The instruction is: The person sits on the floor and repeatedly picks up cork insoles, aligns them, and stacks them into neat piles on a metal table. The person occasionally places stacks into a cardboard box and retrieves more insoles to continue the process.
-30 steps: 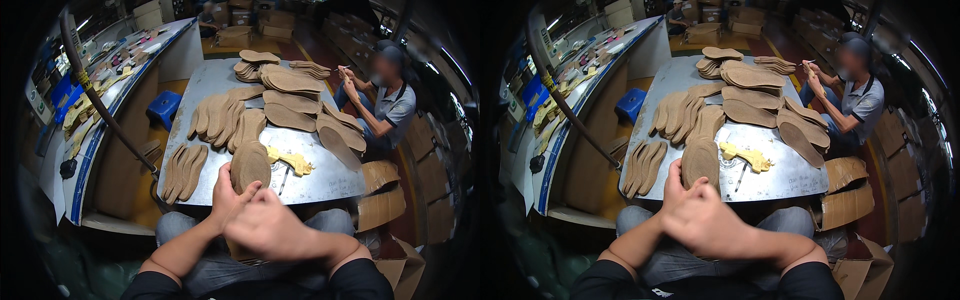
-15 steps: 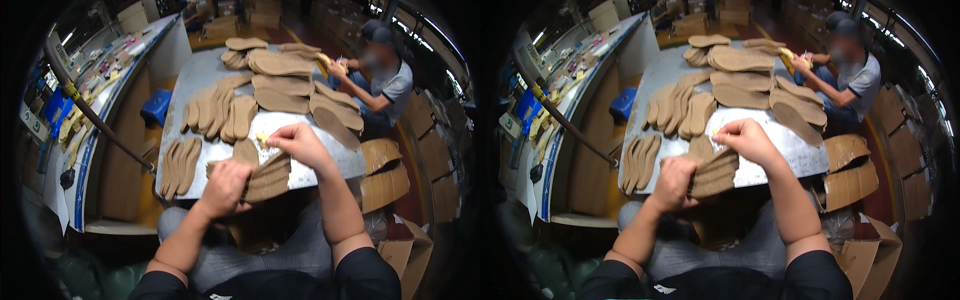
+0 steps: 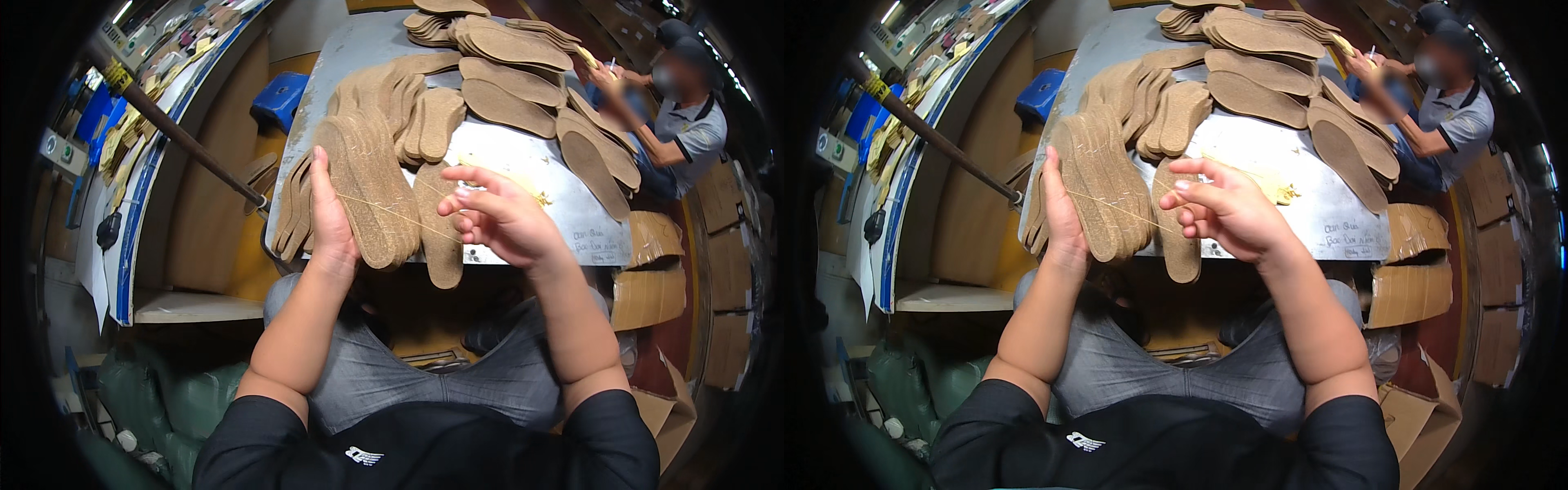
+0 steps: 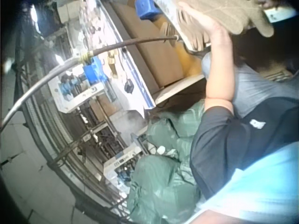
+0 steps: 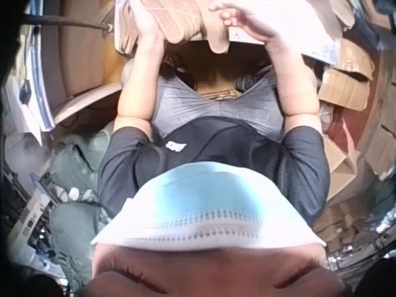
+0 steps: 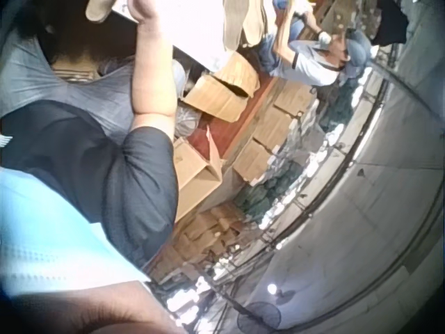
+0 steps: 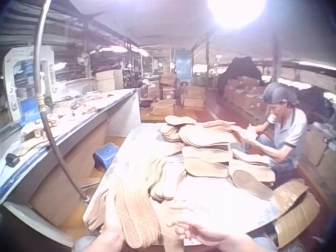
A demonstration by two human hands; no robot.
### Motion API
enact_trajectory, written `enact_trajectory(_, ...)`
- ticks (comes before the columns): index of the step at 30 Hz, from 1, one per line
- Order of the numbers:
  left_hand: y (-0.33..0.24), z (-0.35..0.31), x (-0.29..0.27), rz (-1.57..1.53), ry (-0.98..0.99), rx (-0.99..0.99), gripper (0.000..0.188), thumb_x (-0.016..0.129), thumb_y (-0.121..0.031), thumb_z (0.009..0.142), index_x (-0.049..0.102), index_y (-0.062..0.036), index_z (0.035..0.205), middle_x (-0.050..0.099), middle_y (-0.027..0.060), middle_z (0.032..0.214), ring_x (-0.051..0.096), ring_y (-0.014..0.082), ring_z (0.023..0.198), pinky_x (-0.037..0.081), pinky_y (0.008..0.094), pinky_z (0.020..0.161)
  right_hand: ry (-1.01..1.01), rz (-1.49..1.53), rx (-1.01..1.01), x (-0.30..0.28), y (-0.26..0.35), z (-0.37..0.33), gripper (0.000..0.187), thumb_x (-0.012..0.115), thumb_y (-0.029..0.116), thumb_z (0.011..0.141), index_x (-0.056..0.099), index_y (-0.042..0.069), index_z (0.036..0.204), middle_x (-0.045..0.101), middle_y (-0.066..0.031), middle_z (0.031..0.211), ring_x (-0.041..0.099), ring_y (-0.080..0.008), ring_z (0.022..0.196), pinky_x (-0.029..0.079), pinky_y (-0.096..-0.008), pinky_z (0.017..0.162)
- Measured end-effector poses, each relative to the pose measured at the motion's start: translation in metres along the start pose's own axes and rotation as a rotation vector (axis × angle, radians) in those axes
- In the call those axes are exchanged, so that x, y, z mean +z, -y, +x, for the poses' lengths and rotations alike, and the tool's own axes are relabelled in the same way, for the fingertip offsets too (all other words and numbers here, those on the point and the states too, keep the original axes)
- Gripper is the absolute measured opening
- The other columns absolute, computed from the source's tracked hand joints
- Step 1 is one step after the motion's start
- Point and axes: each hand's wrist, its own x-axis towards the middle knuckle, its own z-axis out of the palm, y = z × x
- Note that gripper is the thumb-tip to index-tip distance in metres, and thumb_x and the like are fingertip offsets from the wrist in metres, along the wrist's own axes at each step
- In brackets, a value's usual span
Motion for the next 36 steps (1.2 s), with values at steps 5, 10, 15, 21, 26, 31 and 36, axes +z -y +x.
enact_trajectory(5,0.001,-0.001,-0.02,-0.101,0.118,-0.16,0.075,0.055,-0.064,0.112,0.06,-0.0036,0.155,0.073,0.0192,0.142,0.074,0.0347,0.127,0.06,0.0529,0.111,0.003,0.014,-0.125,0.033,0.032,-0.034,0.049,0.063,0.017,0.115,0.05,-0.007,0.156,0.07,-0.0335,0.143,0.081,-0.0348,0.116,0.071,-0.0418,0.098)
enact_trajectory(10,-0.002,0.001,-0.017,-0.116,0.184,-0.112,0.068,0.056,-0.057,0.114,0.061,-0.0028,0.154,0.073,0.0196,0.143,0.074,0.0347,0.127,0.061,0.0538,0.111,-0.111,-0.433,-0.219,0.015,0.063,-0.061,0.04,0.061,0.027,0.118,0.064,-0.003,0.144,0.081,-0.0151,0.105,0.081,-0.0161,0.088,0.065,-0.025,0.07)
enact_trajectory(15,0.006,0.001,-0.012,-0.098,0.212,-0.112,0.07,0.054,-0.058,0.115,0.06,-0.0026,0.156,0.072,0.0199,0.145,0.074,0.0345,0.128,0.06,0.0529,0.113,-0.307,-0.656,-0.324,-0.003,0.027,-0.032,0.049,0.066,0.03,0.117,0.055,0.003,0.157,0.077,-0.0134,0.123,0.073,-0.0179,0.114,0.06,-0.036,0.102)
enact_trajectory(21,0.037,-0.022,0.004,0.183,0.227,-0.05,0.071,0.054,-0.056,0.117,0.057,0.0016,0.157,0.07,0.0216,0.147,0.072,0.0329,0.133,0.058,0.0511,0.115,-0.092,-0.824,-0.395,0.018,-0.06,0.009,0.148,0.098,0.051,0.087,-0.006,-0.001,0.178,0.023,-0.033,0.178,0.031,-0.0398,0.167,0.027,-0.0495,0.137)
enact_trajectory(26,0.05,-0.032,-0.005,0.22,0.26,-0.008,0.077,0.058,-0.057,0.116,0.046,0.0033,0.163,0.063,0.0194,0.157,0.066,0.0322,0.141,0.054,0.0494,0.12,-0.139,-0.648,-0.398,0.015,-0.067,0.012,0.134,0.101,0.034,0.085,0.01,-0.003,0.177,0.041,-0.0233,0.172,0.04,-0.0326,0.162,0.032,-0.0455,0.135)
enact_trajectory(31,0.034,-0.018,-0.011,0.524,0.363,0.17,0.098,0.047,-0.083,0.109,0.048,-0.0009,0.162,0.064,0.0153,0.155,0.057,0.0269,0.148,0.042,0.0466,0.126,0.008,-0.077,-0.31,0.019,-0.033,-0.004,0.109,0.088,0.024,0.088,0.028,0.0,0.175,0.054,-0.0199,0.162,0.055,-0.0274,0.149,0.045,-0.0409,0.126)
enact_trajectory(36,0.041,-0.013,-0.024,0.676,0.462,0.261,0.078,0.058,-0.069,0.112,0.061,0.001,0.146,0.066,0.0062,0.127,0.061,0.0146,0.114,0.049,0.0332,0.104,0.145,0.221,-0.225,-0.013,-0.038,-0.001,0.085,0.079,0.027,0.096,0.042,-0.003,0.166,0.066,-0.0242,0.15,0.073,-0.0321,0.131,0.063,-0.048,0.112)
